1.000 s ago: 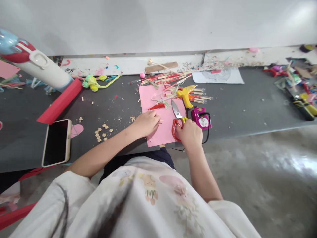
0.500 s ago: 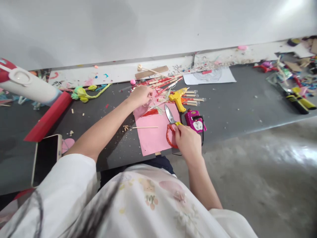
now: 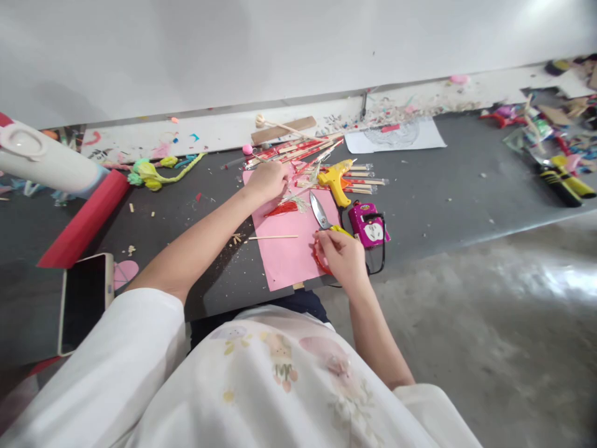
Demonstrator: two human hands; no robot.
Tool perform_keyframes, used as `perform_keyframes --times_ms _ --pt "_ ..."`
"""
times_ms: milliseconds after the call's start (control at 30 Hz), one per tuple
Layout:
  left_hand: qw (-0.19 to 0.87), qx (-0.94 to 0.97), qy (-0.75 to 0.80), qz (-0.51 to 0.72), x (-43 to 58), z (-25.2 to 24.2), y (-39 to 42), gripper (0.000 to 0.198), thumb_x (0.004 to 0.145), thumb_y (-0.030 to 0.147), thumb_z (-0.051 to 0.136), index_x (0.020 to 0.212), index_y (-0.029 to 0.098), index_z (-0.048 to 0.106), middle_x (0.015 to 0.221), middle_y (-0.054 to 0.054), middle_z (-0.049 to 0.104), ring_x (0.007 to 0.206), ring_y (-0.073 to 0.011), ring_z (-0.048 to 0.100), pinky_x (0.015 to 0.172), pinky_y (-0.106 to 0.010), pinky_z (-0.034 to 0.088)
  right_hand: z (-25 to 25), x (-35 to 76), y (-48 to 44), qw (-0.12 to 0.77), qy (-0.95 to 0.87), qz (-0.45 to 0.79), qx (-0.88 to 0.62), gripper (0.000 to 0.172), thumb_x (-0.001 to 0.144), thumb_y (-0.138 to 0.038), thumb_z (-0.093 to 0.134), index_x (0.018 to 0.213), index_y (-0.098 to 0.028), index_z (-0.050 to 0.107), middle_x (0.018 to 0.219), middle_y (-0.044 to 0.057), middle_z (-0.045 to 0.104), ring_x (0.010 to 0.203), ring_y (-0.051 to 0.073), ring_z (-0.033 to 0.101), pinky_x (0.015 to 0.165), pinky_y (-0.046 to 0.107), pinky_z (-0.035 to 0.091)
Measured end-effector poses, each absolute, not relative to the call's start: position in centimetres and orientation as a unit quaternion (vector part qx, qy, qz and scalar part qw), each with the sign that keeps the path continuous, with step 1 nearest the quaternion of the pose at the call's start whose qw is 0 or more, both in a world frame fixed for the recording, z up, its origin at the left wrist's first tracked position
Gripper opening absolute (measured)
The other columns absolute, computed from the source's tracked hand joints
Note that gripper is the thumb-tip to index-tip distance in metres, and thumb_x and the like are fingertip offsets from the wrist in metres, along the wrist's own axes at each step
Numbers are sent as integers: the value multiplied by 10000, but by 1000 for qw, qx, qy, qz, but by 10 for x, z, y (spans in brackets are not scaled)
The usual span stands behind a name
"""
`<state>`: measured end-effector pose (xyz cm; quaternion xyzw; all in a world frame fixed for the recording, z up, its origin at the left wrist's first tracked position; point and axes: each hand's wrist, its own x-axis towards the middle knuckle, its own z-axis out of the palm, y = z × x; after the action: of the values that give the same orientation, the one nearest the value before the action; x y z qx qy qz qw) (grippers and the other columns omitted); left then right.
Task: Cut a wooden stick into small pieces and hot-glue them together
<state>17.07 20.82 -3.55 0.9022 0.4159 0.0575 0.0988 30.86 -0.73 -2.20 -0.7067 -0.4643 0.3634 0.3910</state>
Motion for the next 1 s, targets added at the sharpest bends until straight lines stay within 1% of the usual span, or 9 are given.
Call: perform_keyframes --times_ms 100,200,300,467,667,767,800,900,1000 --pt "100 898 424 62 169 -35 207 229 781 149 469 834 151 693 874 -102 681 779 -213 610 698 -324 431 -26 302 -3 552 -287 556 -552 492 878 -595 456 1009 -176 680 789 50 699 695 166 666 668 317 535" --pt "102 888 443 65 160 -29 206 214 792 158 471 840 156 680 900 -103 684 797 -211 601 720 -318 425 -19 295 -1 598 -192 655 -420 585 880 -656 381 1082 -192 674 939 73 733 918 190 690 840 337 536" --pt "105 876 463 86 142 -18 202 195 818 198 473 852 173 663 930 -103 684 831 -219 601 737 -318 417 -7 290 -3 604 -175 702 -336 665 890 -688 274 1155 -211 654 1122 87 712 1109 222 642 960 385 491" --pt "70 861 496 85 105 8 174 173 808 245 502 874 208 659 929 -72 678 794 -201 599 700 -307 408 8 280 -5 605 -162 738 -253 717 894 -703 166 1208 -241 615 1322 69 619 1288 235 520 1035 434 433" --pt "84 858 485 148 65 37 118 185 838 274 496 906 200 651 887 -29 667 759 -142 608 713 -275 456 17 262 -5 592 -187 752 -221 731 869 -736 162 1256 -263 562 1375 59 573 1342 225 459 1079 462 382" --pt "106 847 471 222 48 41 94 141 824 263 534 893 235 654 843 5 675 734 -133 625 723 -295 490 19 253 -4 579 -229 745 -239 748 833 -778 187 1278 -284 531 1396 64 549 1350 229 447 1061 482 396" --pt "111 844 450 270 44 42 87 101 792 267 576 848 249 658 789 19 670 673 -131 613 680 -308 493 20 250 -4 575 -247 740 -248 759 819 -793 192 1284 -291 522 1404 66 540 1350 232 445 1048 487 407" --pt "136 829 434 326 35 45 65 181 761 206 629 907 296 688 794 16 679 675 -162 606 676 -361 490 24 242 -3 564 -304 720 -268 782 779 -829 236 1294 -306 504 1409 75 525 1353 246 437 1009 494 439" --pt "126 826 417 359 33 52 42 297 763 158 619 992 334 688 804 7 674 680 -168 587 683 -355 495 28 234 -3 558 -334 712 -265 803 746 -844 305 1296 -294 503 1389 101 532 1357 264 426 991 497 452"
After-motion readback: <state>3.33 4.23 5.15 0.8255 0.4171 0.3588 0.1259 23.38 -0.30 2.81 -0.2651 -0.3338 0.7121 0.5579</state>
